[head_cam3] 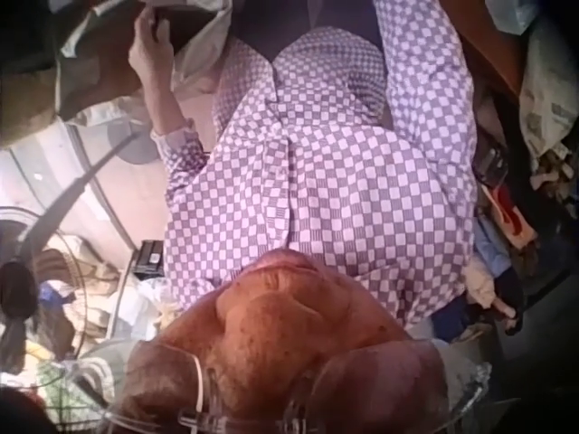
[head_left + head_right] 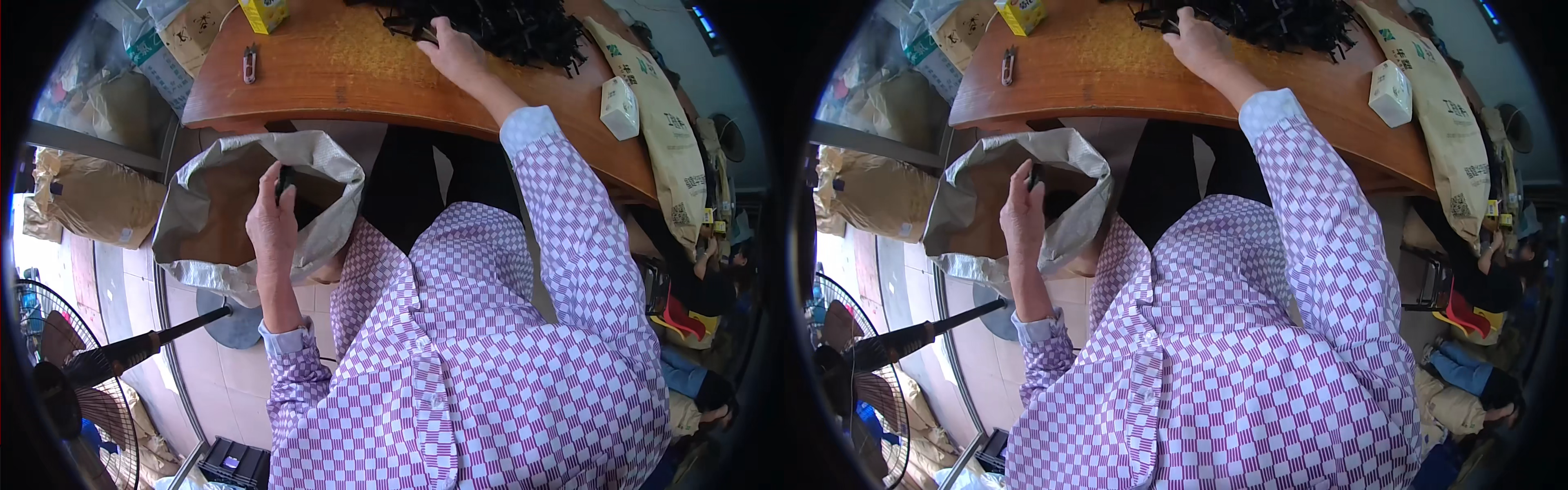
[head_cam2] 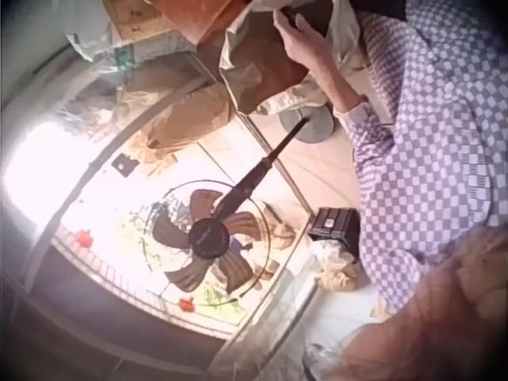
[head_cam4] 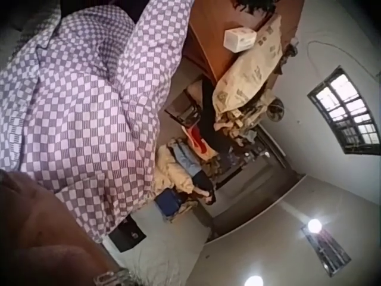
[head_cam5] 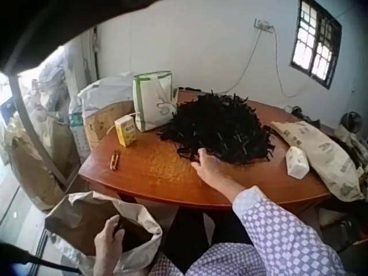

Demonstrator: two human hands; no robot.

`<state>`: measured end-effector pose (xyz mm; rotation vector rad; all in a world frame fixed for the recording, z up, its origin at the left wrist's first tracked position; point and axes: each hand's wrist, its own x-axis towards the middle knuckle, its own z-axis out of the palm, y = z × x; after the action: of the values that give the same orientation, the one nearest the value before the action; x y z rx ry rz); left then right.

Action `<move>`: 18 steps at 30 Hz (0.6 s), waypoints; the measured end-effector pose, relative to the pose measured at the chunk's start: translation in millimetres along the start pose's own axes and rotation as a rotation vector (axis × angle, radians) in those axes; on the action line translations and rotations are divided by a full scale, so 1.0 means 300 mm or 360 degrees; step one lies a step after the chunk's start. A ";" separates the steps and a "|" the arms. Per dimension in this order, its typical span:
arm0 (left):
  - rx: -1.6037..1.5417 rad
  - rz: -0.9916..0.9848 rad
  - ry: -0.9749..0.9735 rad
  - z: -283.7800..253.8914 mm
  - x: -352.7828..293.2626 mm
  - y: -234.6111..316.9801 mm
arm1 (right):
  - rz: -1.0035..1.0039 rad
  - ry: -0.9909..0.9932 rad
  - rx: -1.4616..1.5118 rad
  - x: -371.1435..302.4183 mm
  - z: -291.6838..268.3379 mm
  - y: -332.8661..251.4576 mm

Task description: Manually assemble small electronic components by inserting wire brushes into plastic housings.

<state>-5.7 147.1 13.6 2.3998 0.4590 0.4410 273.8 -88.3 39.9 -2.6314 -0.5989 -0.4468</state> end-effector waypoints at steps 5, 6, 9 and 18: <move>0.0261 0.0357 0.0173 0.024 0.014 0.061 | -0.0017 -0.0134 -0.0222 0.031 0.002 0.087; -0.0221 0.0248 0.0030 0.032 0.024 0.079 | -0.0127 -0.0144 0.0142 0.027 -0.007 0.111; -0.1028 -0.0068 -0.0299 0.042 0.059 0.186 | 0.0165 -0.0563 0.1095 -0.024 -0.094 0.080; -0.2473 -0.0520 -0.0999 0.244 0.176 0.370 | 0.0375 -0.0832 0.1972 -0.340 -0.194 -0.056</move>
<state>95.2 49.8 42.4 0.8254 0.0863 -0.1434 165.9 -135.2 56.0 -1.5321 -0.4618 0.5613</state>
